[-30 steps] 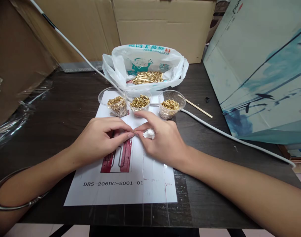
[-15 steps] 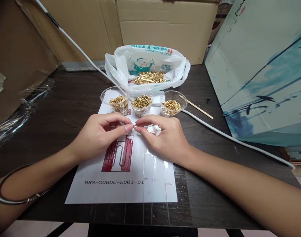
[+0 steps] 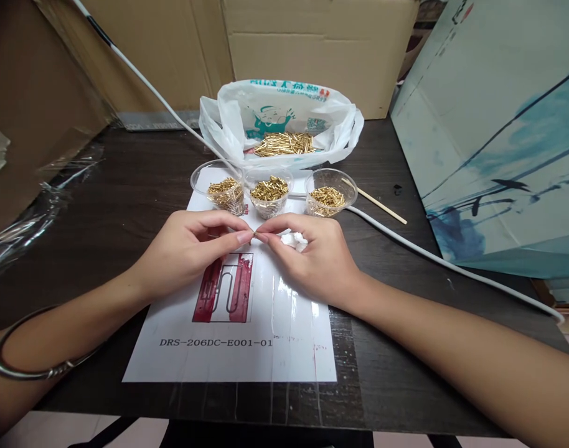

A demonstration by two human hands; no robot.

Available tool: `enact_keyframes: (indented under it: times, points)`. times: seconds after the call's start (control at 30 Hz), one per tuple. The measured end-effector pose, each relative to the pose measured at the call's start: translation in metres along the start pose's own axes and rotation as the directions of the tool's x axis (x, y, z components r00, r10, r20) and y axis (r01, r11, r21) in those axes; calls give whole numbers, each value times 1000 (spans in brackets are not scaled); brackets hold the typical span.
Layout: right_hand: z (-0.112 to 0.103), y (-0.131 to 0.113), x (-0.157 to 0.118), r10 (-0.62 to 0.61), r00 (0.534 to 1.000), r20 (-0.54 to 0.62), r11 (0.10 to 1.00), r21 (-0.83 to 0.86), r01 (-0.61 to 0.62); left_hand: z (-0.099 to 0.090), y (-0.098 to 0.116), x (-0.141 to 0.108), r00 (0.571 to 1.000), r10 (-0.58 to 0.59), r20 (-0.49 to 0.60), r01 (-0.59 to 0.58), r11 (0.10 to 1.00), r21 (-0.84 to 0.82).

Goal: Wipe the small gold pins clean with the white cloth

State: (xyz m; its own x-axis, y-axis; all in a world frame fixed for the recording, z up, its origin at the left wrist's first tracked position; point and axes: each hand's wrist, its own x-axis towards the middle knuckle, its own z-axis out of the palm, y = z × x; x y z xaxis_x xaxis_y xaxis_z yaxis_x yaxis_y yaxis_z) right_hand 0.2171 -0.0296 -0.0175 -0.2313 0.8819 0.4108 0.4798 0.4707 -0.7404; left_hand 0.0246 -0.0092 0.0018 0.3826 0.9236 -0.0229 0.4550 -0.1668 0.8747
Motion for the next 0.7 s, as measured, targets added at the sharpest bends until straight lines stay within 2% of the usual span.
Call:
enact_keyframes:
  times: [0.07,0.17,0.3,0.5,0.6,0.7]
  points:
    - [0,0,1,-1,1000,-17,1000,-5,1,0,-1,0,1000,14,-24,-13,999,32]
    - [0,0,1,-8,1000,-5,1000,-10,8,0,-3,0,993,109,-53,-101,985,138]
    - [-1,-1,1,-20,1000,19,999,-36,21,-1,-5,0,973,232,1,-224,937,270]
    - [-2,-1,2,-46,993,107,998,-26,49,1,-6,-1,966,248,72,-258,917,306]
    - [-2,0,2,-35,987,159,999,-23,39,1,-6,-1,965,249,81,-262,916,304]
    - [-1,0,3,-14,987,162,999,-36,20,1,-6,-1,964,256,74,-266,916,300]
